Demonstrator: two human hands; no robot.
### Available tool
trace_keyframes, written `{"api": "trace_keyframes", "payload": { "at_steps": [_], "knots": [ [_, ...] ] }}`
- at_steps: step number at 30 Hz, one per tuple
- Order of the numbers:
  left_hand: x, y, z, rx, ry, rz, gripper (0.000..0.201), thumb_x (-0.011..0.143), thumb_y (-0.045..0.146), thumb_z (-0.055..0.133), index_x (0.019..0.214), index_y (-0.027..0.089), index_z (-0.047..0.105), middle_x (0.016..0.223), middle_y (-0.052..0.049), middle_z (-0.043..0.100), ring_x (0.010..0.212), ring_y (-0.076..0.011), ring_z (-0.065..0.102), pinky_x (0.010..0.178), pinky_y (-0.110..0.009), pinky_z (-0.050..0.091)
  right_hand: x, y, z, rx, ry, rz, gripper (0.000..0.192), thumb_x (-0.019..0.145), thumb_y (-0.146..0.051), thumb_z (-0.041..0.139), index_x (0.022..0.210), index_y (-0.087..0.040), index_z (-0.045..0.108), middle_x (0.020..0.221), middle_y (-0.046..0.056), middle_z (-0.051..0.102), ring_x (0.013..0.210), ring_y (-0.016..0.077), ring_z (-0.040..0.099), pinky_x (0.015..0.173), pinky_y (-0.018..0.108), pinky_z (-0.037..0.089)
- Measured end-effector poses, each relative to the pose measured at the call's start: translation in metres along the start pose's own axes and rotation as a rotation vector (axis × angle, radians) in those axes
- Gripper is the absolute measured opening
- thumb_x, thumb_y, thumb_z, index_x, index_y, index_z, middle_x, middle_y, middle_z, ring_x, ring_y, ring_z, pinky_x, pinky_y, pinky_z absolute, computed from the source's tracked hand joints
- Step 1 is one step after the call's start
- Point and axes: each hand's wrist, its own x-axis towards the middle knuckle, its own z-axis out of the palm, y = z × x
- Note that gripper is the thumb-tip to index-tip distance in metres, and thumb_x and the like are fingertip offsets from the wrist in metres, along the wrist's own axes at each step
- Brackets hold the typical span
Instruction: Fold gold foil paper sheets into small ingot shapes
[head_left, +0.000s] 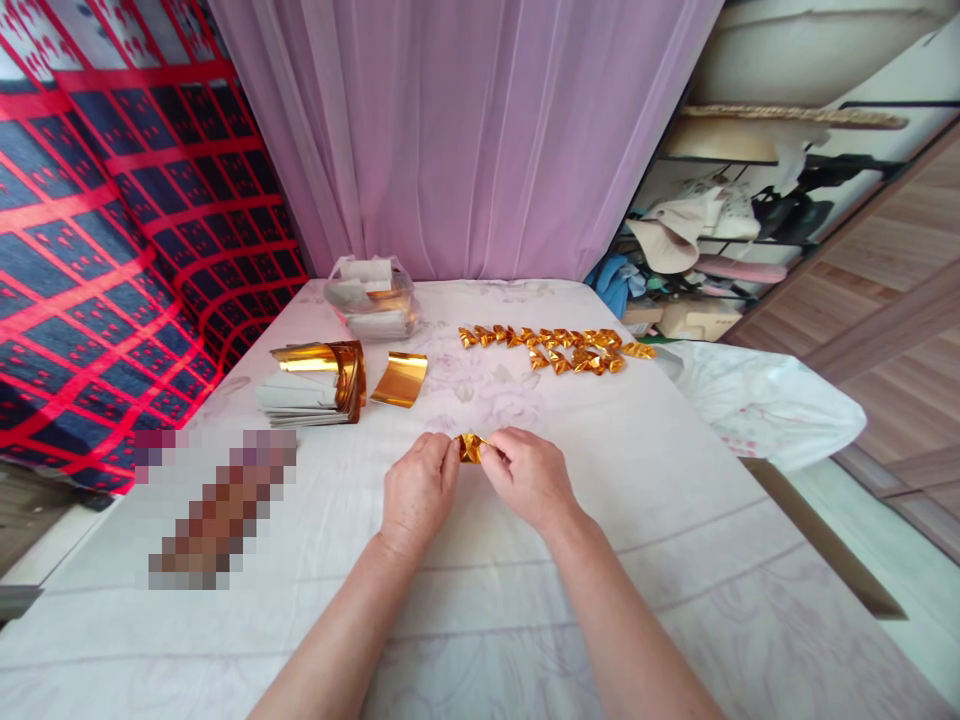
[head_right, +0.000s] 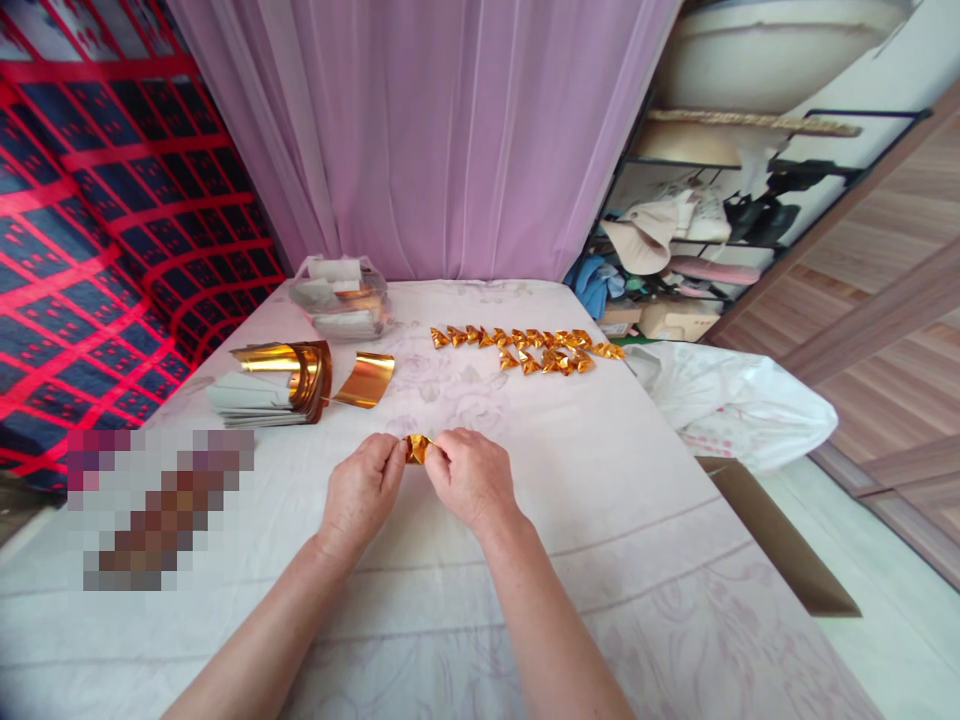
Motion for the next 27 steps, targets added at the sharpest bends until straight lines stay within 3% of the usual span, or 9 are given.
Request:
{"api": "trace_keyframes", "payload": {
  "at_steps": [8,22,27],
  "knots": [
    [0.001,-0.003,-0.002,0.016,-0.019,-0.018,0.027,0.099,0.03,0.039,0.083,0.021,0.058,0.082,-0.002,0.064,0.073,-0.0159,0.061,0.059,-0.025,0.036,0.0,0.003,-0.009,0.057,-0.018,0.011,0.025,0.088,-0.022,0.047,0.066,-0.021,0.058,0.067,-0.001,0.062,0.062,0.0121,0.053,0.059,0.024,0.029],
    [0.003,-0.004,-0.002,-0.021,-0.084,-0.068,0.03,0.099,0.039,0.04,0.084,0.022,0.06,0.082,-0.002,0.067,0.073,-0.0172,0.063,0.058,-0.025,0.034,0.0,0.01,-0.003,0.038,0.006,0.046,0.026,0.088,-0.022,0.045,0.066,-0.021,0.059,0.07,0.001,0.065,0.064,0.0133,0.055,0.06,0.025,0.029],
    [0.003,-0.011,0.004,-0.082,-0.051,-0.09,0.031,0.098,0.04,0.041,0.085,0.021,0.061,0.081,-0.002,0.066,0.071,-0.017,0.062,0.06,-0.025,0.036,0.0,0.013,0.0,-0.002,0.005,0.081,0.026,0.088,-0.023,0.047,0.065,-0.021,0.06,0.069,0.001,0.066,0.063,0.0129,0.054,0.06,0.026,0.028]
  ]
}}
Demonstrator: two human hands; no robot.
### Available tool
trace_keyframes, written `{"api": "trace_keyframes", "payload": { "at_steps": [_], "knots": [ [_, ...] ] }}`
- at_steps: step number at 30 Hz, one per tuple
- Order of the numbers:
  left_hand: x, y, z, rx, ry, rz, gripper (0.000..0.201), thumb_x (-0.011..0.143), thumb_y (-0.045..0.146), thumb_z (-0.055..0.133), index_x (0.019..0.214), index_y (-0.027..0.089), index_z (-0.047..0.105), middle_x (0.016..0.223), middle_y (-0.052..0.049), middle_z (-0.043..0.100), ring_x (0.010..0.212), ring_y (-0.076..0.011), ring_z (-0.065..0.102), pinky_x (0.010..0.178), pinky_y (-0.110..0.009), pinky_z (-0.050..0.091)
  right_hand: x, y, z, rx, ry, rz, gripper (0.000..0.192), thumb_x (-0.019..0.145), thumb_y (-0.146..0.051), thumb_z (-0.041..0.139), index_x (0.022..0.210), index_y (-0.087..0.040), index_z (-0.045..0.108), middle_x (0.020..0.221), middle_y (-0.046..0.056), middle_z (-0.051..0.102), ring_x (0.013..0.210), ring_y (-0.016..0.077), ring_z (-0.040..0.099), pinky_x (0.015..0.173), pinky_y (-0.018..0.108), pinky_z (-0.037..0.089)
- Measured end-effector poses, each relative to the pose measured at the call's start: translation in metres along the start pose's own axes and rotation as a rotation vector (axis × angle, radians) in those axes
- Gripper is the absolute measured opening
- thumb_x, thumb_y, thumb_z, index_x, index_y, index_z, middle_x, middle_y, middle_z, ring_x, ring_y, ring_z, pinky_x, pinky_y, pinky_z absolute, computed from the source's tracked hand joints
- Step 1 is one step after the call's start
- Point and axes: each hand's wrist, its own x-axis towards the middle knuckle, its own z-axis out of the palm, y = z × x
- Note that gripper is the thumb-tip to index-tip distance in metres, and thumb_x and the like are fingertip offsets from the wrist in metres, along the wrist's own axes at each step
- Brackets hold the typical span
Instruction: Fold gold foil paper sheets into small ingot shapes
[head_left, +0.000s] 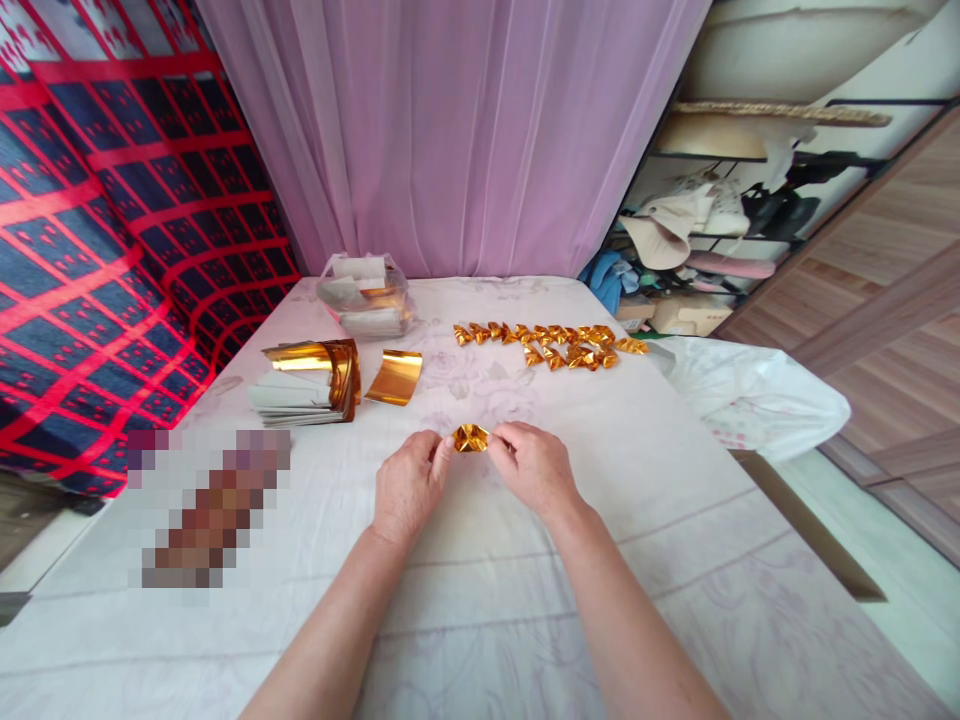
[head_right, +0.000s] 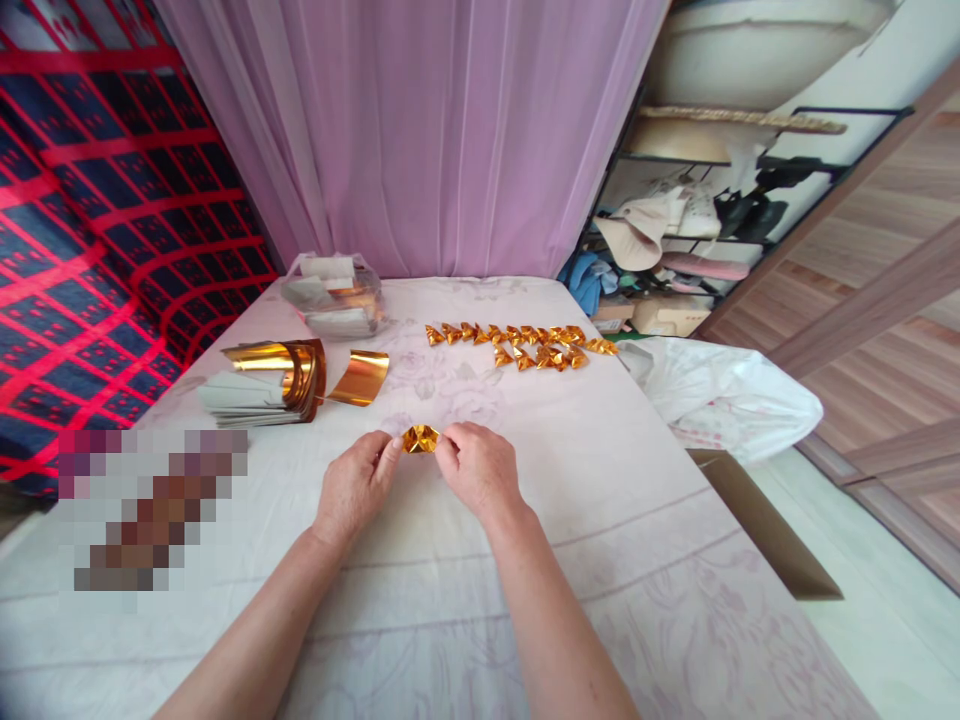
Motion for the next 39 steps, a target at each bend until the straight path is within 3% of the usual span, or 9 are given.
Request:
{"api": "trace_keyframes", "payload": {
  "at_steps": [5,16,22,28,35,39],
  "knots": [
    [0.0,-0.006,0.008,-0.141,0.072,0.065,0.021,0.094,0.035,0.048,0.101,0.023,0.065,0.095,-0.002,0.068,0.068,-0.0134,0.061,0.064,-0.025,0.043,0.0,0.0,0.004,-0.022,-0.006,0.01,0.026,0.089,-0.022,0.048,0.067,-0.021,0.062,0.072,0.001,0.067,0.064,0.0129,0.056,0.06,0.025,0.029],
    [0.001,-0.015,0.017,-0.237,0.073,0.016,0.018,0.09,0.034,0.054,0.093,0.024,0.069,0.093,-0.002,0.071,0.076,-0.0162,0.065,0.07,-0.026,0.047,-0.001,-0.003,0.004,-0.112,-0.186,0.028,0.02,0.083,-0.019,0.054,0.068,-0.023,0.066,0.074,0.0,0.071,0.064,0.0139,0.058,0.057,0.026,0.027],
    [0.009,-0.027,0.02,-0.384,0.149,-0.093,0.034,0.093,0.045,0.043,0.097,0.019,0.065,0.087,-0.005,0.071,0.072,-0.0173,0.065,0.069,-0.029,0.051,0.003,0.009,0.012,-0.094,-0.007,0.107,0.021,0.084,-0.023,0.052,0.068,-0.023,0.066,0.072,-0.001,0.07,0.063,0.0134,0.057,0.058,0.026,0.028],
    [0.011,-0.034,0.023,-0.514,0.197,-0.17,0.039,0.092,0.05,0.04,0.096,0.02,0.063,0.081,-0.003,0.068,0.072,-0.0179,0.065,0.06,-0.026,0.051,0.047,0.029,0.015,-0.182,0.177,0.354,0.022,0.084,-0.029,0.054,0.07,-0.023,0.069,0.073,0.002,0.07,0.065,0.0154,0.058,0.057,0.025,0.028],
    [0.01,-0.031,0.022,-0.593,0.222,-0.191,0.038,0.091,0.051,0.042,0.095,0.02,0.063,0.068,0.0,0.062,0.06,-0.0164,0.061,0.055,-0.026,0.051,0.104,0.053,0.034,-0.223,0.201,0.43,0.025,0.088,-0.03,0.053,0.076,-0.023,0.073,0.078,0.005,0.072,0.067,0.0157,0.06,0.058,0.025,0.033],
    [0.011,-0.034,0.025,-0.621,0.226,-0.197,0.038,0.09,0.052,0.044,0.095,0.02,0.064,0.074,-0.002,0.066,0.064,-0.0178,0.063,0.055,-0.027,0.051,0.121,0.061,0.041,-0.231,0.177,0.447,0.026,0.091,-0.032,0.051,0.081,-0.022,0.073,0.083,0.008,0.072,0.073,0.0186,0.064,0.063,0.026,0.039]
  ]
}}
